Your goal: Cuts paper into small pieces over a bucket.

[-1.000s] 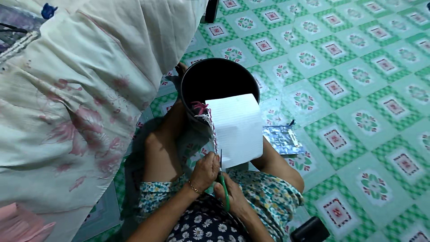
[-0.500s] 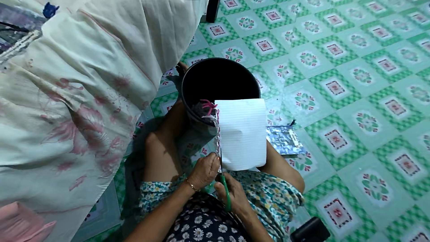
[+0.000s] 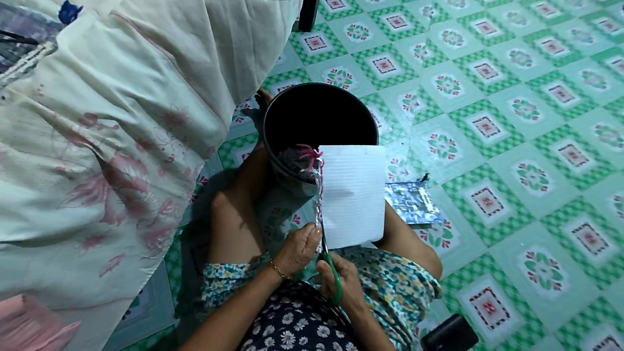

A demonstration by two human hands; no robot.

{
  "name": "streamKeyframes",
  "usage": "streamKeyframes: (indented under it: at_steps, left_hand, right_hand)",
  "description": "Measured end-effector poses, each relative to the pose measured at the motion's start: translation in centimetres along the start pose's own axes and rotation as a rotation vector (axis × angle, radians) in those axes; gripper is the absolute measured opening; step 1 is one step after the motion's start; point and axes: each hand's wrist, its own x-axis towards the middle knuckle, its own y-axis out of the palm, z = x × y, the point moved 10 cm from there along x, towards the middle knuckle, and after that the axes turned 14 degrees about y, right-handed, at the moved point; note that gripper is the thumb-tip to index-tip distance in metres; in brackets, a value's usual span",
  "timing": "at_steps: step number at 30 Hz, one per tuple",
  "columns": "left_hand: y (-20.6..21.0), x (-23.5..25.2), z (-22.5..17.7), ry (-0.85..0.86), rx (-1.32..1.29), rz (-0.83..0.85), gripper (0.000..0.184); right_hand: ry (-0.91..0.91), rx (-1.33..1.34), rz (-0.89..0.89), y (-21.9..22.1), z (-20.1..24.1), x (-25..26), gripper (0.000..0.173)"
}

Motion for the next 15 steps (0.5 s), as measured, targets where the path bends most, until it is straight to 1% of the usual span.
streamKeyframes:
  at_steps: [2, 4, 6, 8, 11, 14, 15]
  left_hand:
    - [0.0, -0.2, 0.3, -0.019, -0.016, -0.018, 0.034]
    - [0.0, -0.6, 0.7, -0.039, 0.03, -0.058, 0.034]
    - [-0.2, -0.7, 0.8, -0.073, 0.078, -0.094, 0.035]
    - [-0.7, -0.4, 0.6, -0.082, 0.096, -0.137, 0.037]
    - [-1.7, 0.7, -0.2, -0.047, 0.127, -0.219, 0.037]
    - [-1.9, 1.5, -0.4, -0.054, 0.145, -0.271, 0.035]
    - [-1.8, 1.6, -0.5, -0.041, 0.149, -0.308, 0.034]
  right_hand:
    - [0.034, 0.042, 0.046, 0.3, -0.1, -0.1, 0.027]
    - [0.098, -0.008, 0.098, 0.6, -0.4, 0.1, 0.025]
    - [0.12, -0.086, 0.08, 0.7, -0.3, 0.4, 0.026]
    - [0.111, -0.156, 0.028, 0.5, -0.1, 0.5, 0.03]
    - [0.069, -0.257, -0.056, 0.3, 0.0, 0.5, 0.041]
    - [0.016, -0.292, -0.098, 0.3, 0.4, 0.2, 0.053]
    - [0.012, -0.279, -0.091, 0.4, 0.5, 0.1, 0.054]
